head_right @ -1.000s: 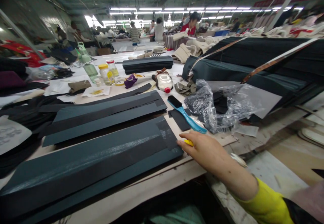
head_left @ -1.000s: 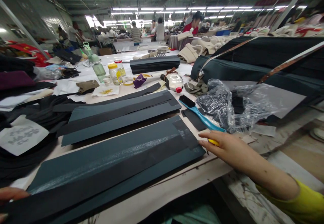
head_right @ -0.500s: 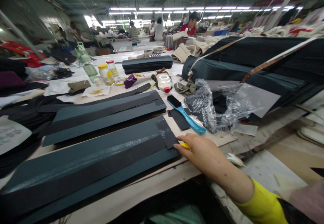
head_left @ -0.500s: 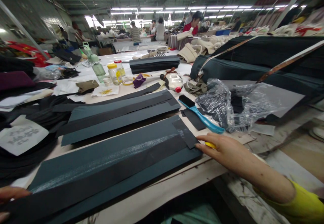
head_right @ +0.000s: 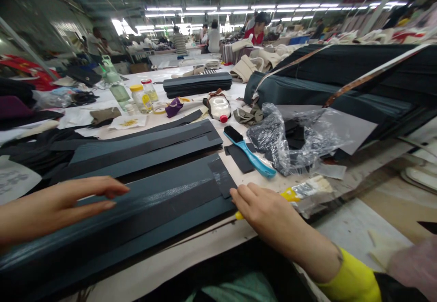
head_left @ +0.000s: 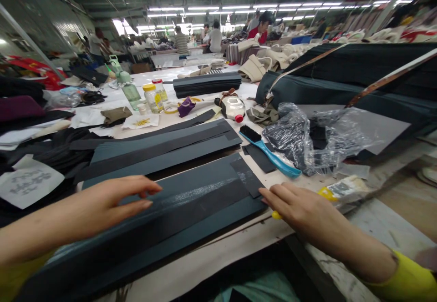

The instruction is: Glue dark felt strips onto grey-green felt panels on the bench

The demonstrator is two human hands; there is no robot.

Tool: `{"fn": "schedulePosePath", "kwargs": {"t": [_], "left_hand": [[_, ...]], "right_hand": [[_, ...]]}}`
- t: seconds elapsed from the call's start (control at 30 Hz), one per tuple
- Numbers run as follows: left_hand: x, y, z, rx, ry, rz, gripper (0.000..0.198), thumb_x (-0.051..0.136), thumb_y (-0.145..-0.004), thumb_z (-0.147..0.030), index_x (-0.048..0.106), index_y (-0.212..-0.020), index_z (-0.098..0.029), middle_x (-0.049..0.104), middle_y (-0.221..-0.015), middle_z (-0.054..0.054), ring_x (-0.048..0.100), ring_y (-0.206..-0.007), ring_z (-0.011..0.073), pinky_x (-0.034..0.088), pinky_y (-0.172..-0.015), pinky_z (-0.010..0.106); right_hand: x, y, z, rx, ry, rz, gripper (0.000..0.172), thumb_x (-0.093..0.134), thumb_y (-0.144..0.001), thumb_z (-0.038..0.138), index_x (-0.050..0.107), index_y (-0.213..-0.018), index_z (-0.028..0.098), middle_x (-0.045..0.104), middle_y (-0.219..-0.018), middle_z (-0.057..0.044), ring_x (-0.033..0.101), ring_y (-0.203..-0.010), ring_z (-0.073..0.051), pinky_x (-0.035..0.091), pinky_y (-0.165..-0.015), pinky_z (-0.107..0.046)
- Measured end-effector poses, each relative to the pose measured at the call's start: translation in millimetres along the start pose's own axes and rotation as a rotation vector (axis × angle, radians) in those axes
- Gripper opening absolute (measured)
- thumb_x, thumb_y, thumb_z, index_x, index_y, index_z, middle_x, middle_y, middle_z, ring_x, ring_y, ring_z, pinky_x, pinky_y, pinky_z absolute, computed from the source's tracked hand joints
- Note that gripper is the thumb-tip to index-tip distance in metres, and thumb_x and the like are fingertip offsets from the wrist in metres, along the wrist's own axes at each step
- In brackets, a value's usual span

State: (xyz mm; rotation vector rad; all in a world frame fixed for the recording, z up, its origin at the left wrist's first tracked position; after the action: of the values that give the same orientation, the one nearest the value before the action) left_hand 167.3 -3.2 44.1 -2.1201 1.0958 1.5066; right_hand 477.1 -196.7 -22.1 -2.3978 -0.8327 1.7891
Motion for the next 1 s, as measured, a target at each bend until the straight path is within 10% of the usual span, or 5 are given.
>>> {"fn": "schedulePosePath", "kwargs": {"t": [0.1, 0.3, 1.0], "left_hand": [[22.5, -58.4, -47.7, 0.251, -0.095, 0.165, 0.032, 0.048, -0.081, -0.031, 0.060, -0.110, -0.030, 0.065, -0.111, 0.001, 0.061, -0.096, 0.0179, 0.047, -0.085, 0.026], [57.3, -132.4, -103.5, 0.460, -0.282, 0.132, 0.036, 0.048, -0.082, -0.016, 0.052, -0.118, -0.022, 0.059, -0.114, 0.007, 0.059, -0.098, 0.0192, 0.045, -0.085, 0.027], [64.5, -148.1, -110.0, 0.515, -0.419, 0.213, 0.034, 0.049, -0.084, -0.020, 0.052, -0.117, -0.026, 0.057, -0.103, 0.004, 0.060, -0.094, 0.0198, 0.045, -0.077, 0.026]], "right_hand": [[-1.7, -5.9, 1.8, -0.052, 0.033, -0.003, 0.033, 0.037, -0.072, -0.004, 0.060, -0.092, 0.008, 0.054, -0.078, -0.009, 0.050, -0.067, -0.019, 0.038, -0.056, -0.029], [-1.2, -7.3, 2.7, -0.042, 0.023, 0.009, 0.033, 0.040, -0.069, -0.005, 0.058, -0.092, 0.009, 0.053, -0.077, -0.008, 0.049, -0.066, -0.019, 0.035, -0.053, -0.029], [11.6, -7.4, 4.1, -0.024, -0.116, -0.029, 0.026, 0.043, -0.072, -0.002, 0.056, -0.092, 0.008, 0.052, -0.080, -0.008, 0.047, -0.069, -0.021, 0.036, -0.055, -0.030]]}}
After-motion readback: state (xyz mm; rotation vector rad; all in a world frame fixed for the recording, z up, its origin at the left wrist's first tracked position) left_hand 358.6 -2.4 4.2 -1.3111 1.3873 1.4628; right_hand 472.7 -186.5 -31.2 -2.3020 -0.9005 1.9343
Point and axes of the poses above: each hand's wrist, its own y-axis away from the middle knuckle, its own x-axis out of the palm, z = x × y, the point moved 1 cm from there along -y, towards the middle knuckle
